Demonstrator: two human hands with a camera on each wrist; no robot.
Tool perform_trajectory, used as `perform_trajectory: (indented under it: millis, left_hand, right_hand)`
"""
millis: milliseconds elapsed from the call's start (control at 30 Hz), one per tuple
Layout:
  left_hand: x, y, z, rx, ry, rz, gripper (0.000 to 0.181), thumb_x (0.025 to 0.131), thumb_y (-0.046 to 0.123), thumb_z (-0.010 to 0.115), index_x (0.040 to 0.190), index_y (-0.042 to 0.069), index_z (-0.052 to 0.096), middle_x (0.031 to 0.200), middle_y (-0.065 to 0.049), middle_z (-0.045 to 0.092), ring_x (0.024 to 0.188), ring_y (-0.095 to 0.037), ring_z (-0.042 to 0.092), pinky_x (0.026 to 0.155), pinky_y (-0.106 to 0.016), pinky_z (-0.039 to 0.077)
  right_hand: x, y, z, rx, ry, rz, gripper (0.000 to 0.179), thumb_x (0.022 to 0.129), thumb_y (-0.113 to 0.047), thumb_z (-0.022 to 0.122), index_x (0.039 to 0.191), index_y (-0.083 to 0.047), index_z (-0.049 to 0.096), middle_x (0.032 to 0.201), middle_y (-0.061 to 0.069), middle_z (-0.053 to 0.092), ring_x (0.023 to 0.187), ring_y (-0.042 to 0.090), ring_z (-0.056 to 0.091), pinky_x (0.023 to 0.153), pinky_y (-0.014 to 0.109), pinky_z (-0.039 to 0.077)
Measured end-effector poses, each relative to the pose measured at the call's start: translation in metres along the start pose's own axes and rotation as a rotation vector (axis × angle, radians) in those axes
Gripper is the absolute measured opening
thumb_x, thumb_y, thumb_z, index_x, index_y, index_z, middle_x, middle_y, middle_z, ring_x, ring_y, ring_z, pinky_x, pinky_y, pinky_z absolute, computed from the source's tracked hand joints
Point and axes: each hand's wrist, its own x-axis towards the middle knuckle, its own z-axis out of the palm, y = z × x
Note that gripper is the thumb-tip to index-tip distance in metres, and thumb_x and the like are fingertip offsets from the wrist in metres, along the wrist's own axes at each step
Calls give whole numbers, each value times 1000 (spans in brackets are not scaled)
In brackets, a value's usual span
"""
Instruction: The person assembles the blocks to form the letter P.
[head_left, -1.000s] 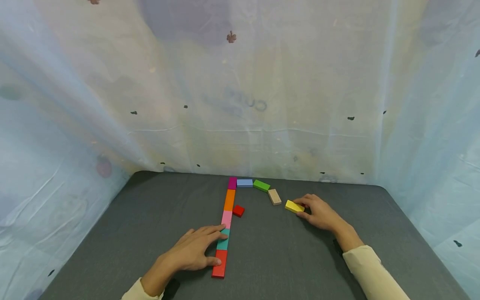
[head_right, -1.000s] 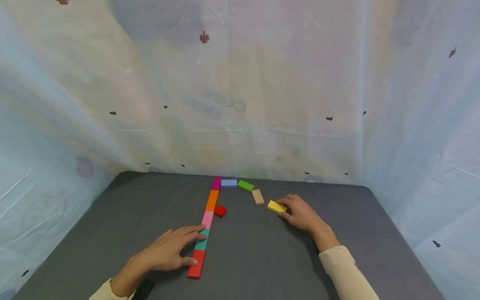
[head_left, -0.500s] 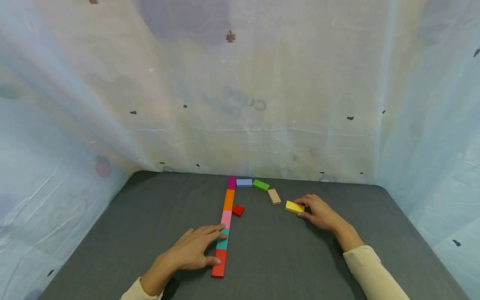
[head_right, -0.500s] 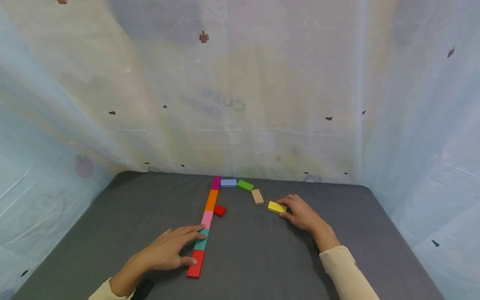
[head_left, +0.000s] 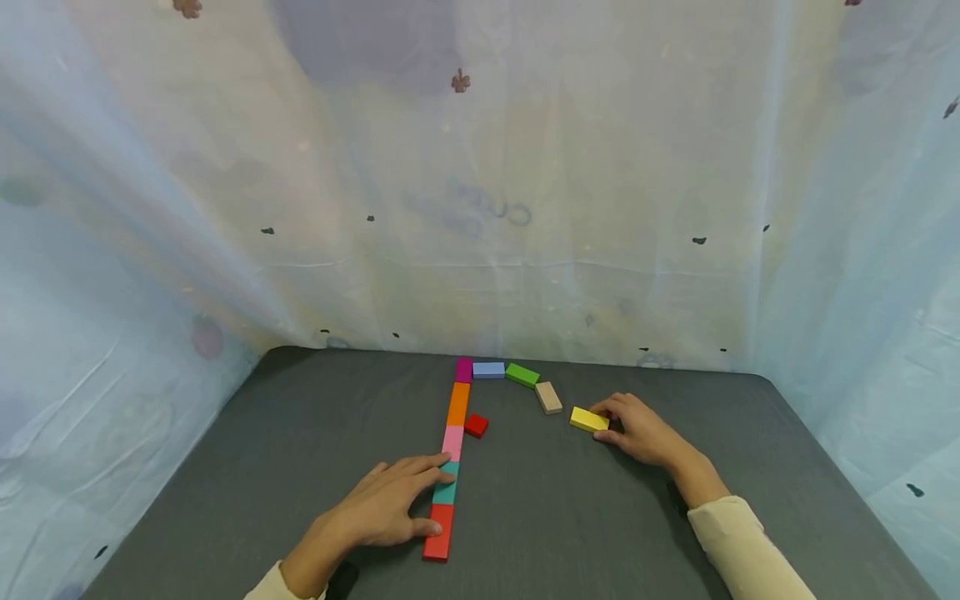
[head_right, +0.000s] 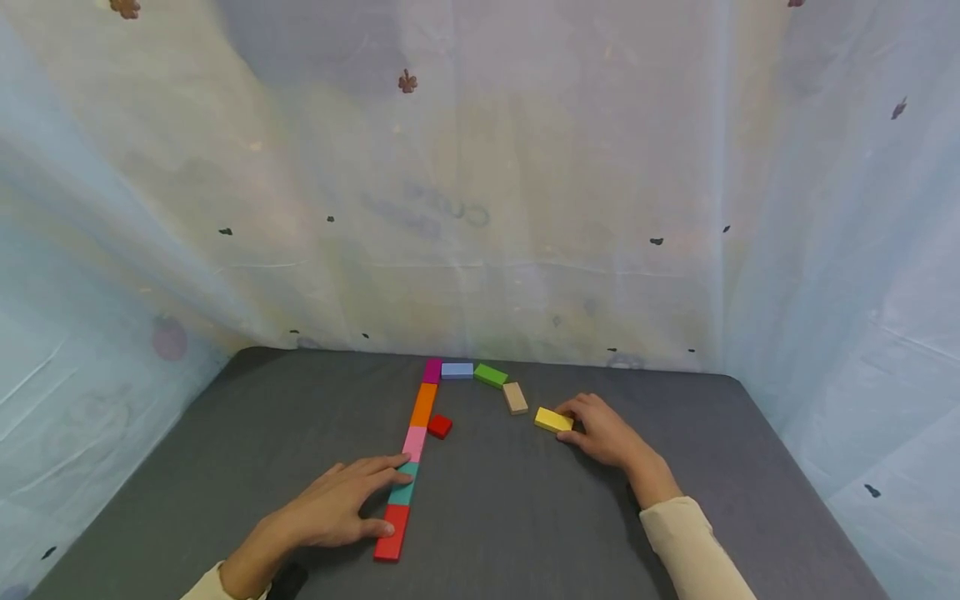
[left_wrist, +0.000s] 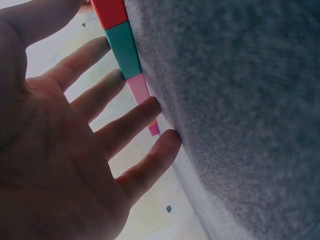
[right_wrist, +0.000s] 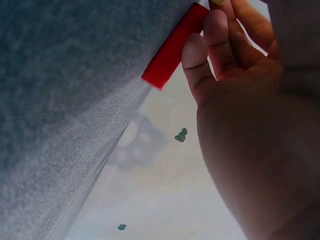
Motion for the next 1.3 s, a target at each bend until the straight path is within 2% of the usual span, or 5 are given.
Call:
perform_trajectory:
  millis: [633, 933, 1300]
  left_hand:
    - [-1, 0, 0, -4, -24, -13, 59, 85, 52, 73, 138, 35, 56, 160, 6, 37, 143, -28, 41, 106, -76, 27]
    - [1, 1, -1, -2, -29, -9, 59, 85, 53, 72, 139, 34, 56, 160, 6, 36, 143, -28, 40, 107, -75, 27]
    - [1, 0, -1, 3, -30, -12, 60, 85, 54, 72, 139, 34, 55, 161, 6, 36, 144, -28, 40, 107, -76, 26]
  right_hand:
    - [-5, -4, 3, -1, 46, -12, 31, 92, -24, 72, 120, -14, 66, 109, -2, 63, 94, 14, 56, 82, 40, 50]
    - [-6, -4, 1, 6, 59, -1, 31, 94, -21, 69, 123, -13, 64, 114, 1, 62, 96, 15, 57, 83, 41, 50]
    - [-6, -6, -1, 47, 83, -5, 32, 94, -19, 69, 124, -13, 64, 116, 1, 63, 97, 14, 59, 84, 40, 51]
